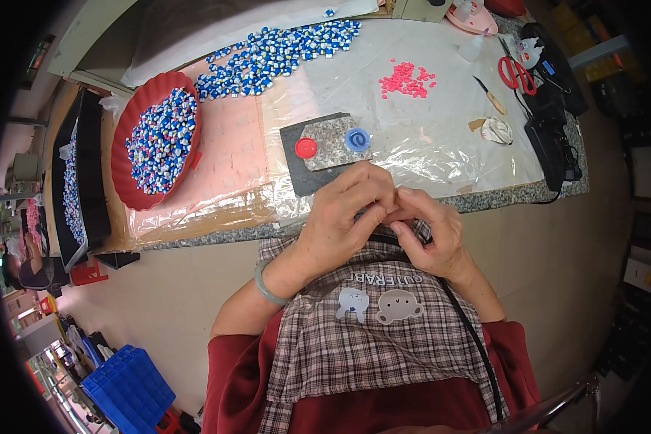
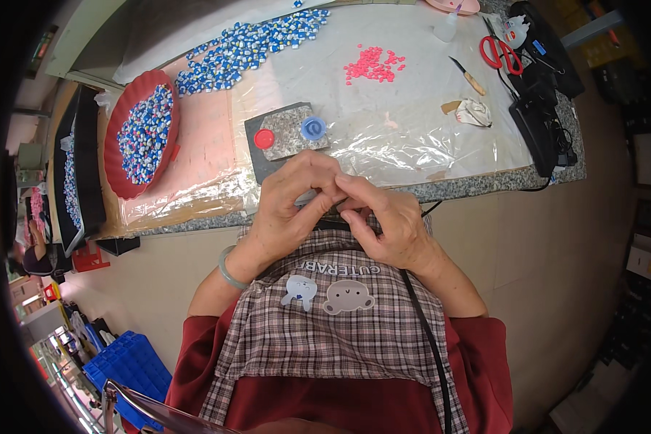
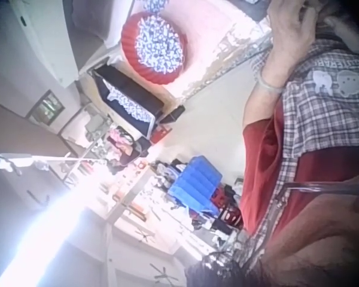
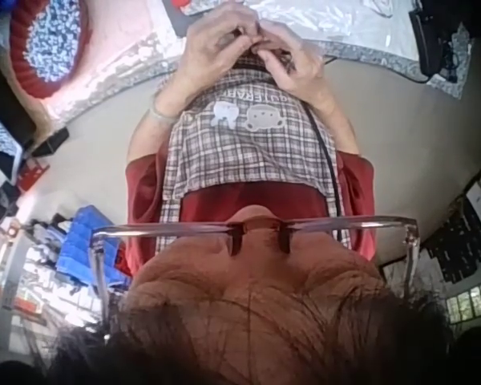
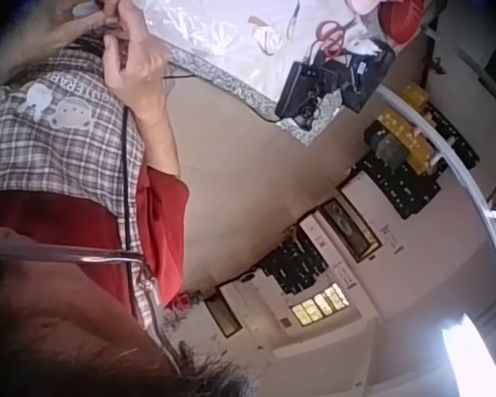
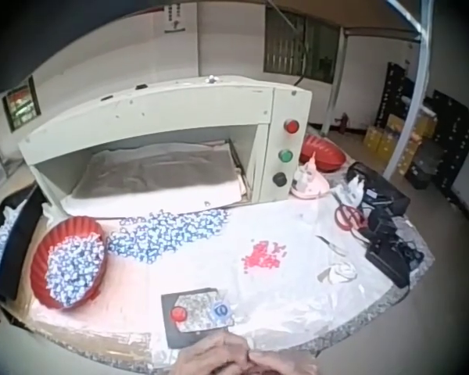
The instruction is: Manually assembling small pink plastic parts onto blue star-shaped components at a factory workbench.
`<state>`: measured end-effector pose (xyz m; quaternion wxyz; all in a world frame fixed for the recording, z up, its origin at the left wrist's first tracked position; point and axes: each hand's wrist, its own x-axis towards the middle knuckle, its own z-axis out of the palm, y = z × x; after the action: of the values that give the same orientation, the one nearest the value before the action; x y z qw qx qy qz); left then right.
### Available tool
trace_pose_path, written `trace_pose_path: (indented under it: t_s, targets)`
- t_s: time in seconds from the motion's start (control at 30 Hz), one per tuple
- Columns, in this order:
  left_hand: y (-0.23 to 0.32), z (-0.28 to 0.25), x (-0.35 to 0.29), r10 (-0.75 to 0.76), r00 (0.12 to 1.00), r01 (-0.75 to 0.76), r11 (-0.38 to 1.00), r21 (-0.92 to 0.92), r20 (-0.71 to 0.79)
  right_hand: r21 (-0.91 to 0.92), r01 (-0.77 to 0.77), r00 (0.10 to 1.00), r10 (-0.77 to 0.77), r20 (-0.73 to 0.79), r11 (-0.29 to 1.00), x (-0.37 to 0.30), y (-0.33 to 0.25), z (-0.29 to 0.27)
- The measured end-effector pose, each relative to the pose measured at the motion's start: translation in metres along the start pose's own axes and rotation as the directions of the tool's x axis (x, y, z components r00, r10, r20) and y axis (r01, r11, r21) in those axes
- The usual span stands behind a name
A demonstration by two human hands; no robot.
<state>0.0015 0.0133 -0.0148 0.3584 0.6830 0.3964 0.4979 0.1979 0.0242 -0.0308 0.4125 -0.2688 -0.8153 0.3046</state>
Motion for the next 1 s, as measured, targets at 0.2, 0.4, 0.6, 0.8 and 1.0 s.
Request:
trace_pose_path:
  t_s: [0.2,0.4,0.6,0.8,1.0]
  targets:
    - [0.004,0.001,-0.004,-0.072,0.997,0.072,0.997,-0.021,0.002,0.110,-0.090,0.996,0.092,-0.016,0.990,-0.001,-0.004,0.000]
    - [0.012,-0.002,-0.005,-0.196,0.979,0.201,0.973,-0.112,0.051,0.399,-0.174,0.980,0.199,-0.021,0.900,-0.006,-0.002,-0.003]
    - [0.013,-0.004,-0.002,-0.209,0.978,0.209,0.975,-0.075,0.006,0.426,-0.097,0.993,0.118,-0.023,0.900,-0.007,0.003,-0.004]
    - [0.014,-0.003,-0.001,-0.086,0.996,0.089,0.992,0.085,-0.033,0.319,-0.069,0.995,0.090,-0.052,0.945,-0.007,0.004,-0.005]
    - [0.008,-0.003,-0.001,0.009,1.000,-0.014,0.979,0.202,0.028,-0.022,0.119,0.990,-0.120,-0.078,0.993,0.004,0.002,-0.014]
